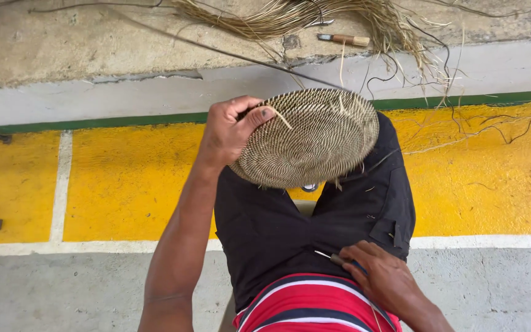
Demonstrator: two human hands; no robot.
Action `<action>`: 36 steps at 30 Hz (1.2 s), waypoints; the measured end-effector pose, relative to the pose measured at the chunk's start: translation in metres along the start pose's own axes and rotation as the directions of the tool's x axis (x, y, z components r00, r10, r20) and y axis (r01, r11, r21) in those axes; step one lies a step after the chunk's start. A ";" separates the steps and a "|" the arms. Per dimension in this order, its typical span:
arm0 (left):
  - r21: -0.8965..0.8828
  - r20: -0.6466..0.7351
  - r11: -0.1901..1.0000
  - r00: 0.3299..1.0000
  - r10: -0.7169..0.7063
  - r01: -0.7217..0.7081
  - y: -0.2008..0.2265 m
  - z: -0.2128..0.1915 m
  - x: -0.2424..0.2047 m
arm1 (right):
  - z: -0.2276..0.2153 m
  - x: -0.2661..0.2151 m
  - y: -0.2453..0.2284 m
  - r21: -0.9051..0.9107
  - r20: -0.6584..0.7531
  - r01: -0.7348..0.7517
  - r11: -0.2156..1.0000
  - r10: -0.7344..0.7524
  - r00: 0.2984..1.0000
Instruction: The recorder is weaving a round basket or mat using natural fiber strips.
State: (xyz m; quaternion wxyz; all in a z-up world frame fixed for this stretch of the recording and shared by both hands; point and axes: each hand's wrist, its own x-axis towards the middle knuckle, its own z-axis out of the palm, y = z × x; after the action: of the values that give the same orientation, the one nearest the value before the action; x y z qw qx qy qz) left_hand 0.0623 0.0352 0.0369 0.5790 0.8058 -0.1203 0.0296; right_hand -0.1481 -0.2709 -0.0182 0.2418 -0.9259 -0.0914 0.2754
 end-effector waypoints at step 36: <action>0.644 0.111 0.615 0.851 0.513 -0.455 0.053 0.053 -0.119 | -0.036 0.066 -0.029 0.072 -0.799 0.693 0.717 -0.374 0.470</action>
State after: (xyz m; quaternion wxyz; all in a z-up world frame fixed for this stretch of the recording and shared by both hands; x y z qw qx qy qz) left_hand -0.0703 -0.0116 0.0464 0.2383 0.8900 -0.2907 0.2582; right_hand -0.0747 -0.2402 -0.0083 0.5097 -0.8065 -0.2206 -0.2029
